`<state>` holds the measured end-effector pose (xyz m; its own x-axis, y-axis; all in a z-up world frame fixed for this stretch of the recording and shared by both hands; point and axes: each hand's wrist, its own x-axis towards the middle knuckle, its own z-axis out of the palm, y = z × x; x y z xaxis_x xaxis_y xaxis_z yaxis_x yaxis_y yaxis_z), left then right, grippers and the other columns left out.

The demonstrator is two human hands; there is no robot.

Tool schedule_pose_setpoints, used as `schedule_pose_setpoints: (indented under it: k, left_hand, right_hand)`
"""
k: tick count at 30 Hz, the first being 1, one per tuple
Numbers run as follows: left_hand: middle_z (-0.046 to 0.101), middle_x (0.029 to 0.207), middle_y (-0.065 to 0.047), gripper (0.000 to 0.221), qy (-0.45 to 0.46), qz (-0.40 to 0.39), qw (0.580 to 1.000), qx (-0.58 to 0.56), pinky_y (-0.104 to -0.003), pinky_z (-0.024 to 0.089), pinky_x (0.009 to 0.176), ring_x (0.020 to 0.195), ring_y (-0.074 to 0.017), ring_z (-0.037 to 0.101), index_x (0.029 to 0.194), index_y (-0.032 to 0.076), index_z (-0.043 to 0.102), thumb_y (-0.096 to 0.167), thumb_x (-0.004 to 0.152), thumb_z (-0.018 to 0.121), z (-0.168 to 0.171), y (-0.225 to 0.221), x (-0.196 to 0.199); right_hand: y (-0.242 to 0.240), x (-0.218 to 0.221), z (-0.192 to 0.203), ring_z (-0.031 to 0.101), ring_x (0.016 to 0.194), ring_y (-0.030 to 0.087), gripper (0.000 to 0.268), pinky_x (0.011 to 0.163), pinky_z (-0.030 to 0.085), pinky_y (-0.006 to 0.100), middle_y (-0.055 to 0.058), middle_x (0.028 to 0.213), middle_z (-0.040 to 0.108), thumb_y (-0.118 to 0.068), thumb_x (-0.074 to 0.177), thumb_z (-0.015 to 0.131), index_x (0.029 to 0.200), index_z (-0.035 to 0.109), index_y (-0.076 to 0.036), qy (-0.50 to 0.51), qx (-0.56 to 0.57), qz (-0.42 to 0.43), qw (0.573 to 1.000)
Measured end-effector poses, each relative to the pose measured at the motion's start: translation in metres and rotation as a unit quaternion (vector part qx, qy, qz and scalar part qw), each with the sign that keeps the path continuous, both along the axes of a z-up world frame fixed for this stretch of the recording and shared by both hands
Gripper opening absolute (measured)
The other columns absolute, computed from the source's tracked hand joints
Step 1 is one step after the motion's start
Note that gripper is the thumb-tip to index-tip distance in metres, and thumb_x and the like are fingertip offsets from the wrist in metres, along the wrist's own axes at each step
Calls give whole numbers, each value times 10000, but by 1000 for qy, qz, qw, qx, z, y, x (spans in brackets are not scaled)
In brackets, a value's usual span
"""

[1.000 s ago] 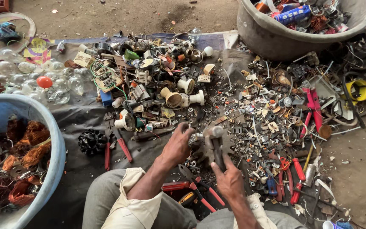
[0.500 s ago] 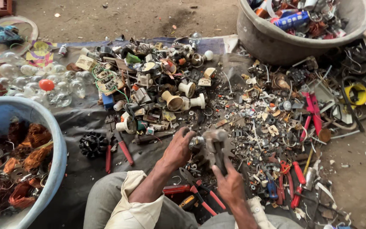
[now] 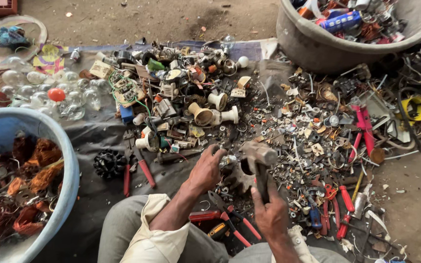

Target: The person sorts through a pile of electronic scrap and light bulbs on the ground, using a hammer to strike a metal gear and pliers to dismantle various components.

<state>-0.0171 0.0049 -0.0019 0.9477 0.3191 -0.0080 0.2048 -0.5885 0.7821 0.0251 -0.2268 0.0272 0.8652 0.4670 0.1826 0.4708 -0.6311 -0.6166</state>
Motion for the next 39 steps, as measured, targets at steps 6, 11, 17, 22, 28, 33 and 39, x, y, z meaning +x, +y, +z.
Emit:
schedule_pose_setpoints:
  k: [6, 11, 17, 22, 28, 33, 39]
  left_hand:
    - [507, 1355, -238, 623, -26, 2, 1000, -6, -488, 474, 1021, 1243, -466, 521, 1276, 108, 565, -92, 699, 687, 4, -1, -2]
    - [508, 1344, -249, 630, -5, 4, 1000, -21, -484, 474, 1026, 1236, -467, 525, 1302, 97, 558, -98, 715, 675, -4, 2, -2]
    - [532, 1315, -239, 657, 16, 4, 999, -39, -467, 477, 1021, 1219, -441, 544, 1306, 87, 576, -32, 680, 740, 10, 5, 4]
    - [738, 1106, -182, 654, 228, 73, 939, -246, -402, 589, 856, 898, -260, 727, 1424, 91, 537, 158, 811, 756, 17, 13, 7]
    - [785, 966, -155, 567, 209, 83, 913, -340, -327, 581, 709, 712, -164, 722, 1301, -27, 672, 271, 830, 777, 0, 17, 14]
    - [778, 998, -182, 553, 168, 86, 905, -382, -329, 602, 663, 740, -196, 736, 1309, -43, 630, 193, 824, 749, -16, 20, 12]
    - [771, 1021, -187, 561, 167, 79, 903, -388, -351, 612, 669, 746, -215, 738, 1296, -50, 643, 186, 795, 735, -16, 16, 7]
  right_hand:
    - [18, 4, 16, 635, 463, 204, 689, 470, 562, 383, 94, 617, 673, -407, 951, 573, 1593, 392, -233, 266, -136, -52, 953]
    - [6, -1, -5, 634, 424, 193, 643, 410, 572, 353, 76, 641, 684, -398, 968, 551, 1541, 392, -153, 181, -56, -37, 981]
    - [10, 8, -25, 667, 514, 142, 478, 493, 587, 338, 60, 714, 721, -398, 999, 568, 1405, 578, -146, 247, -139, -34, 959]
    - [4, 1, -11, 654, 437, 176, 560, 443, 602, 343, 72, 754, 712, -368, 958, 579, 1454, 490, -123, 196, -60, -32, 978]
    - [18, 12, -7, 625, 466, 171, 520, 423, 593, 376, 110, 740, 728, -364, 985, 546, 1465, 519, -166, 306, -124, -50, 943]
    - [4, 11, -5, 639, 435, 148, 578, 424, 595, 324, 80, 760, 724, -362, 979, 569, 1499, 459, -135, 136, -43, -16, 990]
    - [15, 13, -3, 652, 513, 168, 502, 511, 595, 347, 136, 714, 743, -404, 1011, 595, 1475, 524, -226, 268, -189, -38, 944]
